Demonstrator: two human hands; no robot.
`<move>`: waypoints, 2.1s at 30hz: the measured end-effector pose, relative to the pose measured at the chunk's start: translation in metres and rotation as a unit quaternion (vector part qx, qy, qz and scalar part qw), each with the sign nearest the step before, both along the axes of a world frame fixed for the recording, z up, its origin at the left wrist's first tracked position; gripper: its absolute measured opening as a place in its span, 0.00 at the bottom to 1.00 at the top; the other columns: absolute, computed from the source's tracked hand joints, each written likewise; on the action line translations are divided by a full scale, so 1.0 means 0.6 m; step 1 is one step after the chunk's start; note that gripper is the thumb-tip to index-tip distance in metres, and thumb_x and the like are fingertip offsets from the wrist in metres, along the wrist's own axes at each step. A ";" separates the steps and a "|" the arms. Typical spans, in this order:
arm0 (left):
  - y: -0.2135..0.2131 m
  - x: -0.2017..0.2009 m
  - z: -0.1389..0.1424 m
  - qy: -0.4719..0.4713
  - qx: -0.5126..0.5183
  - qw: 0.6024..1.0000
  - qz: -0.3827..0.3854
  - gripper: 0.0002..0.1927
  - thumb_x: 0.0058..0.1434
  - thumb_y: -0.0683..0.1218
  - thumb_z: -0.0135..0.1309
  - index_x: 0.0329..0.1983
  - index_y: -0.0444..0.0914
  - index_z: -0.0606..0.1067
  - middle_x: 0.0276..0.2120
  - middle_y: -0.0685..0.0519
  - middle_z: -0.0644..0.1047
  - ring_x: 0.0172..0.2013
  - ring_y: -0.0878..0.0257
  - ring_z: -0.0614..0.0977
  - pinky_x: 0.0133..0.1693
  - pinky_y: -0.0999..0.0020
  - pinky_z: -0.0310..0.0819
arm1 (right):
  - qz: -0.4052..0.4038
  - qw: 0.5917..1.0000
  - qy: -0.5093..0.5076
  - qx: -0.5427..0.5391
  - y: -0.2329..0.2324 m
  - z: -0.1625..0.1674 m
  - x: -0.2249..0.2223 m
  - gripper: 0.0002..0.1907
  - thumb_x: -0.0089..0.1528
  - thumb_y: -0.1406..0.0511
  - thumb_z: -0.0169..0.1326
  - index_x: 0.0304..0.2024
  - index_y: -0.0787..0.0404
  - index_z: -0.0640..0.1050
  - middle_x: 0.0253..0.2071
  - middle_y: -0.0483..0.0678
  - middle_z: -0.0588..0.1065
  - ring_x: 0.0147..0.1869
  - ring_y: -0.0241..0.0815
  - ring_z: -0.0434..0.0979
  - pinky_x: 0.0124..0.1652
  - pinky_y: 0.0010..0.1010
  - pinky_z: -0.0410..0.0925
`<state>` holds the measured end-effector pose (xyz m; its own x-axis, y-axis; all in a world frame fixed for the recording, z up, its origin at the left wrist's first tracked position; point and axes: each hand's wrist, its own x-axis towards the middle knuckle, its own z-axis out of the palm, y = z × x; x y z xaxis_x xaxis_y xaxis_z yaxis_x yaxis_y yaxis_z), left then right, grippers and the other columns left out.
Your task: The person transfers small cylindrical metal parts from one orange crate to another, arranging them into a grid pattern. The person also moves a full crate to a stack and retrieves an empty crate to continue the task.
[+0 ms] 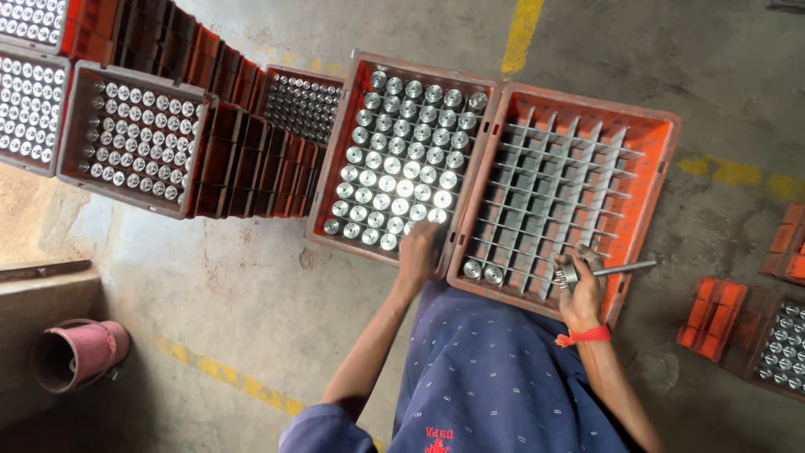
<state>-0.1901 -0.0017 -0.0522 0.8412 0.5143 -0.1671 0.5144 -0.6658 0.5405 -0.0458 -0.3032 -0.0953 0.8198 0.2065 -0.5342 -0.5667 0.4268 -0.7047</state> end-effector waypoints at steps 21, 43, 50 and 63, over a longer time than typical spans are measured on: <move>-0.079 0.102 0.035 -0.179 -0.370 0.904 0.120 0.23 0.66 0.46 0.69 0.26 0.27 0.71 0.22 0.50 0.73 0.22 0.61 0.71 0.32 0.56 0.68 | 0.081 0.996 -0.006 -0.020 0.049 0.075 -0.033 0.14 0.67 0.71 0.51 0.56 0.63 0.72 0.39 0.46 0.77 0.43 0.39 0.79 0.42 0.30 0.71; -0.253 0.056 0.042 0.010 -0.231 0.955 -0.187 0.33 0.60 0.60 0.61 0.60 0.35 0.73 0.46 0.38 0.81 0.43 0.45 0.84 0.46 0.54 0.78 | 0.081 0.996 0.014 0.039 -0.046 0.027 0.041 0.10 0.68 0.71 0.50 0.52 0.63 0.73 0.34 0.49 0.76 0.41 0.42 0.78 0.45 0.34 0.74; -0.198 0.025 0.023 -0.078 0.012 0.948 -0.307 0.23 0.59 0.42 0.52 0.59 0.38 0.73 0.46 0.44 0.79 0.45 0.48 0.80 0.46 0.58 0.77 | 0.046 0.998 0.001 0.047 -0.067 0.001 0.047 0.09 0.69 0.72 0.49 0.52 0.63 0.72 0.35 0.49 0.75 0.42 0.42 0.78 0.45 0.33 0.74; 0.046 0.064 0.002 -0.140 0.165 0.976 -0.006 0.26 0.50 0.44 0.65 0.54 0.36 0.77 0.51 0.34 0.71 0.51 0.36 0.73 0.50 0.48 0.67 | 0.033 0.999 0.019 -0.005 -0.009 -0.005 -0.022 0.10 0.69 0.71 0.50 0.53 0.62 0.74 0.38 0.48 0.77 0.42 0.41 0.80 0.45 0.32 0.74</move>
<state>-0.1515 0.0262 -0.0510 0.8367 0.4910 0.2428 0.3688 -0.8327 0.4131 -0.0587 -0.3084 -0.0981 0.7836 0.2534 -0.5672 -0.6198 0.3807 -0.6863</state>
